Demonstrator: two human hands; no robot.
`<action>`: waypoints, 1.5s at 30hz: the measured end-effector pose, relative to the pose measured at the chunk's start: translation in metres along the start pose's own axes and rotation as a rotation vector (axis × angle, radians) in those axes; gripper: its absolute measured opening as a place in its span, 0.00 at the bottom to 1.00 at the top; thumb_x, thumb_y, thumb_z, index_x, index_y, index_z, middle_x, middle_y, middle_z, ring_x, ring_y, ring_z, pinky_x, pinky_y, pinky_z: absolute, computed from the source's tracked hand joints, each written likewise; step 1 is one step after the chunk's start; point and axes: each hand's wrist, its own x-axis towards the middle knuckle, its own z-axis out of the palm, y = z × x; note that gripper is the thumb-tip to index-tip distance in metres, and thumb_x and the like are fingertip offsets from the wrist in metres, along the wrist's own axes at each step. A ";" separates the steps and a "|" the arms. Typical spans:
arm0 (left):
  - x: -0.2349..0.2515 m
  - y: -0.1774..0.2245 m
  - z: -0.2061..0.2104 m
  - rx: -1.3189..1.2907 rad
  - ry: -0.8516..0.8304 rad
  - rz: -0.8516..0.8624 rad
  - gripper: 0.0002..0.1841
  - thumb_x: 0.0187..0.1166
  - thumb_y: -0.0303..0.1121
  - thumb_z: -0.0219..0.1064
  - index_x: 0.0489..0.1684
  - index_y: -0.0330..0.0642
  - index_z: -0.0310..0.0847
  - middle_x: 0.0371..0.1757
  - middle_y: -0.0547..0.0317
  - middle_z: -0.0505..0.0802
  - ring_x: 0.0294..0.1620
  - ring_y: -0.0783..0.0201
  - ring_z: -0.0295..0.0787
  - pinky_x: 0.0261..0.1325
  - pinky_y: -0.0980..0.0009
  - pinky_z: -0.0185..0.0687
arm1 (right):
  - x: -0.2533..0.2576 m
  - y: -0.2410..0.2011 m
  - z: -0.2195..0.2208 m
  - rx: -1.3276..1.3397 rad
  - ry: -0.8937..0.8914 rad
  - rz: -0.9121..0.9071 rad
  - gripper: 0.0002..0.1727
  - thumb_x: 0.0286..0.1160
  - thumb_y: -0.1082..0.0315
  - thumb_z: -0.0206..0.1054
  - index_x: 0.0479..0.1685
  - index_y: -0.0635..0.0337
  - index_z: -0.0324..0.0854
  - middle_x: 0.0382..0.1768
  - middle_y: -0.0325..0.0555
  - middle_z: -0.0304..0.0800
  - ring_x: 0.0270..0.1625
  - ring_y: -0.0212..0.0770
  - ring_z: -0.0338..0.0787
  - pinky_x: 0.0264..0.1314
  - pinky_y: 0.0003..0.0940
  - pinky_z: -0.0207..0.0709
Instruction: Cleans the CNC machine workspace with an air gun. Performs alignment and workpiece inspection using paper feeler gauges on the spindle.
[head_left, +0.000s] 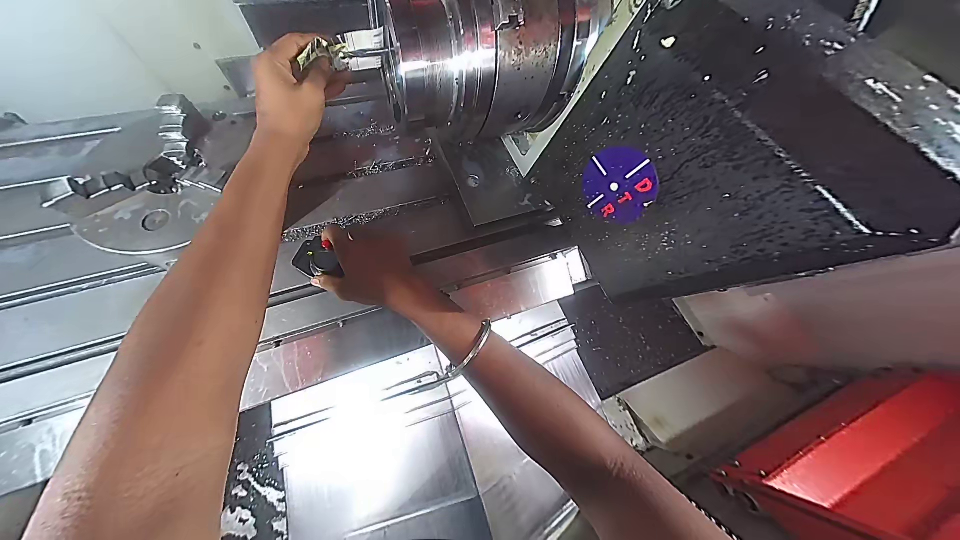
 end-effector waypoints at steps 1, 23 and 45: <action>0.000 0.000 0.000 -0.003 0.003 -0.004 0.15 0.86 0.24 0.58 0.68 0.32 0.77 0.60 0.51 0.90 0.54 0.65 0.95 0.61 0.67 0.93 | 0.000 0.000 0.000 0.005 -0.005 0.002 0.34 0.74 0.38 0.69 0.77 0.42 0.72 0.56 0.50 0.85 0.47 0.52 0.90 0.38 0.55 0.82; -0.001 0.000 -0.001 0.020 0.022 0.003 0.15 0.87 0.25 0.57 0.68 0.32 0.77 0.60 0.51 0.90 0.54 0.66 0.94 0.61 0.68 0.93 | 0.001 0.000 0.001 0.000 0.016 -0.010 0.31 0.76 0.41 0.68 0.75 0.43 0.74 0.56 0.51 0.85 0.48 0.53 0.90 0.38 0.56 0.82; 0.000 -0.001 -0.008 0.034 0.018 0.021 0.15 0.87 0.25 0.57 0.67 0.33 0.78 0.61 0.51 0.91 0.54 0.65 0.95 0.60 0.68 0.94 | -0.002 -0.002 -0.003 0.004 -0.005 0.007 0.30 0.77 0.43 0.69 0.77 0.40 0.74 0.61 0.51 0.84 0.50 0.54 0.90 0.39 0.56 0.83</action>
